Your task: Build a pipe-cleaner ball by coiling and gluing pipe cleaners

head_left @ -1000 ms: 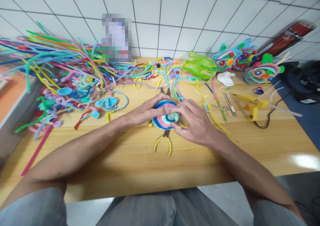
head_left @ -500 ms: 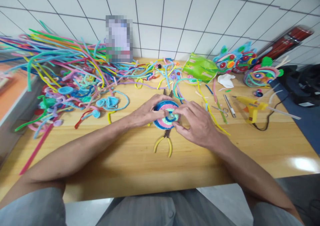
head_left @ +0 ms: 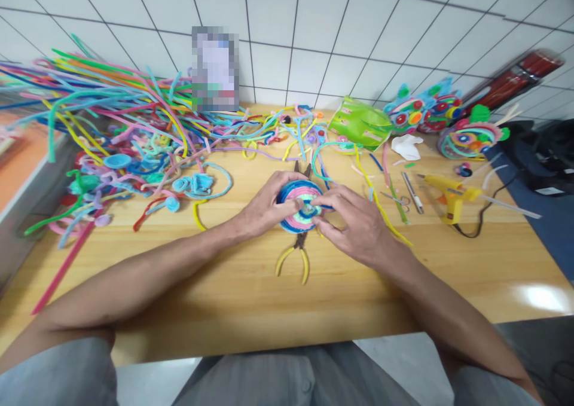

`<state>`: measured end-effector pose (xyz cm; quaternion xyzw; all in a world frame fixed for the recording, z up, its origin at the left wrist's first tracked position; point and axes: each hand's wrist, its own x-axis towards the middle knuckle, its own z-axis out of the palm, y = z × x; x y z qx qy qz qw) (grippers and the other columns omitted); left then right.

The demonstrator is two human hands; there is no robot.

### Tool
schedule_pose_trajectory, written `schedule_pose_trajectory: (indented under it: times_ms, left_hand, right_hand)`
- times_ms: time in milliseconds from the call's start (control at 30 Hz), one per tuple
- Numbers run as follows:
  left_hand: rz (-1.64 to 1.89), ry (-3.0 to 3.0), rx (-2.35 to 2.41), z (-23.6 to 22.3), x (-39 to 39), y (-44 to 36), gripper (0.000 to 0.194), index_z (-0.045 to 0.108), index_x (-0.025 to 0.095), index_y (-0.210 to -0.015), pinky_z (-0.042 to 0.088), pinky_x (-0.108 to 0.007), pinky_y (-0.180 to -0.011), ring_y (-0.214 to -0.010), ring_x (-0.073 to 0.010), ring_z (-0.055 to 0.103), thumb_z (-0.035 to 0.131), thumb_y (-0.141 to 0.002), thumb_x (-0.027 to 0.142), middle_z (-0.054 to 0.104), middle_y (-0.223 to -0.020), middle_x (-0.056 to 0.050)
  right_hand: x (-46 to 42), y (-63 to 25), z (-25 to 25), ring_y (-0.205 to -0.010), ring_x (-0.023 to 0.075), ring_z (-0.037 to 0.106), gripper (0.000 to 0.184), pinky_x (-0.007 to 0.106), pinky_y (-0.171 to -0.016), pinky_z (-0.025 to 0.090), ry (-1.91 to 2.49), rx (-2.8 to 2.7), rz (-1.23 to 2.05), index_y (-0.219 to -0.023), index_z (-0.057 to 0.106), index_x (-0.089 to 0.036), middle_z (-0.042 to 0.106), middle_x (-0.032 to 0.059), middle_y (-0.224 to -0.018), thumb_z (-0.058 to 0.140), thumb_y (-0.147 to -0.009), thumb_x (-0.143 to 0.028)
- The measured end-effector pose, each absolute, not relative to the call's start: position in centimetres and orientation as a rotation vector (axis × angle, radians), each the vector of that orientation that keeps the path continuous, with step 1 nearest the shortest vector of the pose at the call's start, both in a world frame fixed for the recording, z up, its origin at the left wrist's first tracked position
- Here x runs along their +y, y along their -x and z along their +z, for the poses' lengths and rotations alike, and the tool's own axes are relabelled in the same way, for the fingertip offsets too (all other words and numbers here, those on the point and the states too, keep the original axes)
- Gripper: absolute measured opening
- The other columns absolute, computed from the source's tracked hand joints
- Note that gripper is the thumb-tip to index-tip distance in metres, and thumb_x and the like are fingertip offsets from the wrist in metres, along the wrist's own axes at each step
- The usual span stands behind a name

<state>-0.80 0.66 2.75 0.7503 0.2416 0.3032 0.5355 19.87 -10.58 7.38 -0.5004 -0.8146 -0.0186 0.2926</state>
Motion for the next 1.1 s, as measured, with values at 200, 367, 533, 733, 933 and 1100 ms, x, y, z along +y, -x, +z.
schedule_pose_trajectory:
  times_ms: [200,367,533,733,933,1100]
  left_hand:
    - [0.847,-1.763,0.655,2.2,-0.7,0.5,0.051,0.058,0.021,-0.137,0.047,-0.048,-0.117,-0.13,-0.0291,0.059,0.066,-0.096,0.049,0.061,-0.137,-0.012]
    - [0.82,-1.97,0.605,2.7,-0.2,0.6,0.046,0.06,0.022,-0.136,0.046,-0.048,-0.118,-0.131,-0.0289,0.056,0.065,-0.096,0.044,0.062,-0.132,-0.011]
    - [0.722,-1.828,0.536,3.5,0.3,0.7,0.042,0.056,0.021,-0.127,0.057,-0.037,-0.097,-0.11,-0.023,0.064,0.067,-0.095,0.045,0.064,-0.121,-0.008]
    - [0.773,-1.677,0.569,3.1,-0.4,0.5,0.042,0.055,0.02,-0.125,0.054,-0.035,-0.099,-0.112,-0.0221,0.065,0.069,-0.095,0.047,0.066,-0.122,-0.007]
    - [0.839,-1.608,0.589,2.5,-1.2,0.4,0.048,0.052,0.022,-0.132,0.054,-0.039,-0.104,-0.117,-0.0239,0.065,0.069,-0.096,0.048,0.065,-0.128,-0.008]
    - [0.874,-1.685,0.653,2.0,-1.8,0.3,0.052,0.05,0.023,-0.143,0.043,-0.047,-0.12,-0.137,-0.0287,0.055,0.067,-0.098,0.045,0.058,-0.145,-0.012]
  right_hand:
    - [-10.1,-20.7,7.1,-0.104,0.0254,0.072,0.025,0.04,-0.09,0.061,1.266,-2.188,-0.042,-0.123,0.066,-0.024,0.075,0.0095,-0.109,0.066,-0.099,-0.016]
    - [-10.0,-21.0,7.2,-0.107,0.0249,0.072,0.024,0.04,-0.092,0.062,1.237,-2.234,-0.011,-0.125,0.067,-0.021,0.075,0.0111,-0.112,0.064,-0.101,-0.018]
    - [-10.1,-20.8,7.7,-0.106,0.0232,0.073,0.022,0.037,-0.094,0.062,1.206,-2.217,0.011,-0.123,0.068,-0.019,0.076,0.0108,-0.112,0.064,-0.102,-0.016]
    - [-10.0,-20.8,7.5,-0.097,0.0189,0.076,0.022,0.033,-0.085,0.062,1.263,-2.072,-0.028,-0.111,0.07,-0.025,0.077,0.0051,-0.103,0.061,-0.1,-0.008]
    - [-10.0,-20.3,6.9,-0.09,0.0169,0.077,0.021,0.029,-0.08,0.062,1.263,-2.008,-0.047,-0.105,0.071,-0.024,0.078,0.004,-0.096,0.061,-0.098,-0.006]
    - [-10.0,-20.1,6.6,-0.091,0.0172,0.077,0.023,0.03,-0.081,0.063,1.28,-1.981,-0.047,-0.106,0.073,-0.024,0.079,0.0048,-0.098,0.06,-0.098,-0.007]
